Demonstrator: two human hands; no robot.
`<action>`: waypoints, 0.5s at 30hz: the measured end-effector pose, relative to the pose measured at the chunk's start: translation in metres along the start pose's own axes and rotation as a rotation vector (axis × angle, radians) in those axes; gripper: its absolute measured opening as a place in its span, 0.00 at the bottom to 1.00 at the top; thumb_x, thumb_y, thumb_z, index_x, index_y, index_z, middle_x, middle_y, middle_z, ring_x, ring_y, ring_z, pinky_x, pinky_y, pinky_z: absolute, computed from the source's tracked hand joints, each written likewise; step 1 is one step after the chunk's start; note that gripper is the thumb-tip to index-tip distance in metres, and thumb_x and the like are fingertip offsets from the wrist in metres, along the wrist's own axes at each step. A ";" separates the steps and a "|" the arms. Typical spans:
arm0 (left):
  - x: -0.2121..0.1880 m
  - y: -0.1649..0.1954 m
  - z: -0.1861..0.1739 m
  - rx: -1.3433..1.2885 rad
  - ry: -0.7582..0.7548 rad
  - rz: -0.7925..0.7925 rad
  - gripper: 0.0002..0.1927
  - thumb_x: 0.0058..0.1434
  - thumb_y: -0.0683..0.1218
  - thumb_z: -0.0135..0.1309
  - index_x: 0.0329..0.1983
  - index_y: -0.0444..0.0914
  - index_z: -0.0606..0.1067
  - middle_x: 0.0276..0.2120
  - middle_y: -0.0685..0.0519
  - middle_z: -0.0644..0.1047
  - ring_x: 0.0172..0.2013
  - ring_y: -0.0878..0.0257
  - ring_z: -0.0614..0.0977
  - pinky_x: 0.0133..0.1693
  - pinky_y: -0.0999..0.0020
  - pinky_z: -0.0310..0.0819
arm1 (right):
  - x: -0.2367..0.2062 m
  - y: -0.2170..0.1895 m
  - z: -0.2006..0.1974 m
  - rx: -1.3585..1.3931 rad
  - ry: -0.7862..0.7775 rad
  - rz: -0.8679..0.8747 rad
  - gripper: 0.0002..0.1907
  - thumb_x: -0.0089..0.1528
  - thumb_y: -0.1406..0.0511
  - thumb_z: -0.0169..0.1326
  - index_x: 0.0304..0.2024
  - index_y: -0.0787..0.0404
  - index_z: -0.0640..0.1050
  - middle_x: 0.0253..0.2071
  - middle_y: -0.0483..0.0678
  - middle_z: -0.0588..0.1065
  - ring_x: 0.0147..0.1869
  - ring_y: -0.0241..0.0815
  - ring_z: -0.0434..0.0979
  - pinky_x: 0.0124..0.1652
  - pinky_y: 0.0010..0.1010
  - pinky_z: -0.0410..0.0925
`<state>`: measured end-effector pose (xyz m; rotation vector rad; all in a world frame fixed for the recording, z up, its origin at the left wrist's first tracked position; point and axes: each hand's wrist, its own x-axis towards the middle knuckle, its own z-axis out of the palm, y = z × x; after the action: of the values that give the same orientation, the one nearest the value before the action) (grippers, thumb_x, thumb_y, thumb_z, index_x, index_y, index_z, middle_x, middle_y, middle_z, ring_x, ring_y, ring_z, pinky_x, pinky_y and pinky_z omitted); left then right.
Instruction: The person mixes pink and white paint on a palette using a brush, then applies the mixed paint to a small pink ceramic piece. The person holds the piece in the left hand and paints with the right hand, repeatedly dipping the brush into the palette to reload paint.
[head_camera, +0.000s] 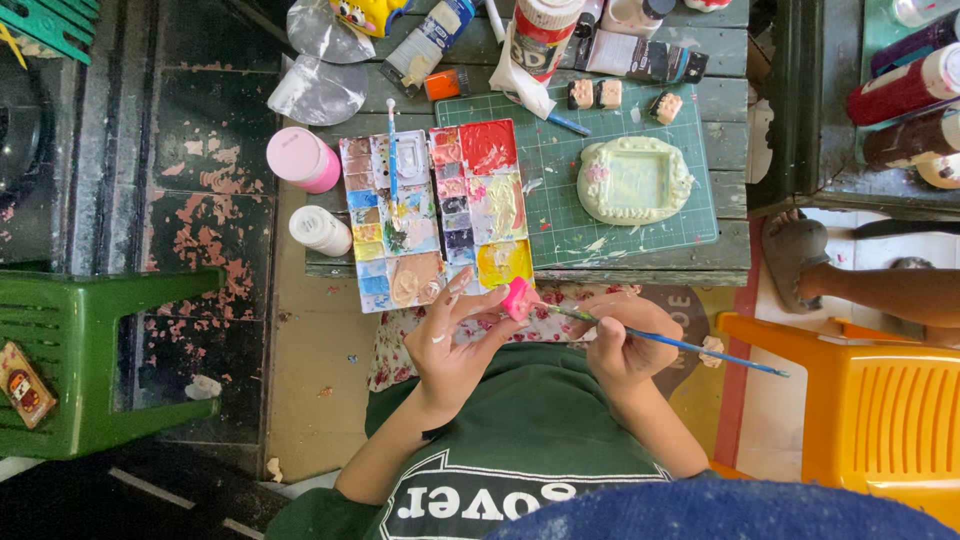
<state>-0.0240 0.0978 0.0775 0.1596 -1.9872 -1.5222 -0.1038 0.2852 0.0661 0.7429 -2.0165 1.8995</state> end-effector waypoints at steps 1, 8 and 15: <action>0.000 0.000 0.000 -0.004 0.001 -0.001 0.37 0.57 0.37 0.71 0.67 0.31 0.66 0.46 0.47 0.84 0.43 0.64 0.88 0.47 0.71 0.85 | 0.001 0.000 0.000 -0.025 -0.021 -0.010 0.12 0.71 0.65 0.50 0.37 0.69 0.72 0.30 0.54 0.78 0.27 0.38 0.80 0.33 0.28 0.74; 0.001 0.001 0.001 0.068 0.005 0.051 0.38 0.56 0.38 0.72 0.67 0.32 0.66 0.45 0.47 0.84 0.44 0.63 0.88 0.47 0.70 0.84 | 0.005 0.001 0.001 -0.015 -0.016 -0.009 0.11 0.70 0.66 0.50 0.38 0.69 0.72 0.32 0.54 0.79 0.28 0.38 0.81 0.32 0.27 0.74; 0.000 -0.001 0.002 0.043 0.017 0.055 0.38 0.56 0.37 0.72 0.67 0.31 0.66 0.45 0.46 0.84 0.45 0.63 0.88 0.48 0.70 0.85 | 0.006 0.000 -0.001 -0.205 -0.036 -0.155 0.11 0.72 0.65 0.51 0.38 0.67 0.73 0.32 0.53 0.79 0.33 0.41 0.80 0.37 0.31 0.74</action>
<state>-0.0254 0.0994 0.0757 0.1338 -1.9955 -1.4401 -0.1085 0.2852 0.0694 0.8568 -2.0697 1.5777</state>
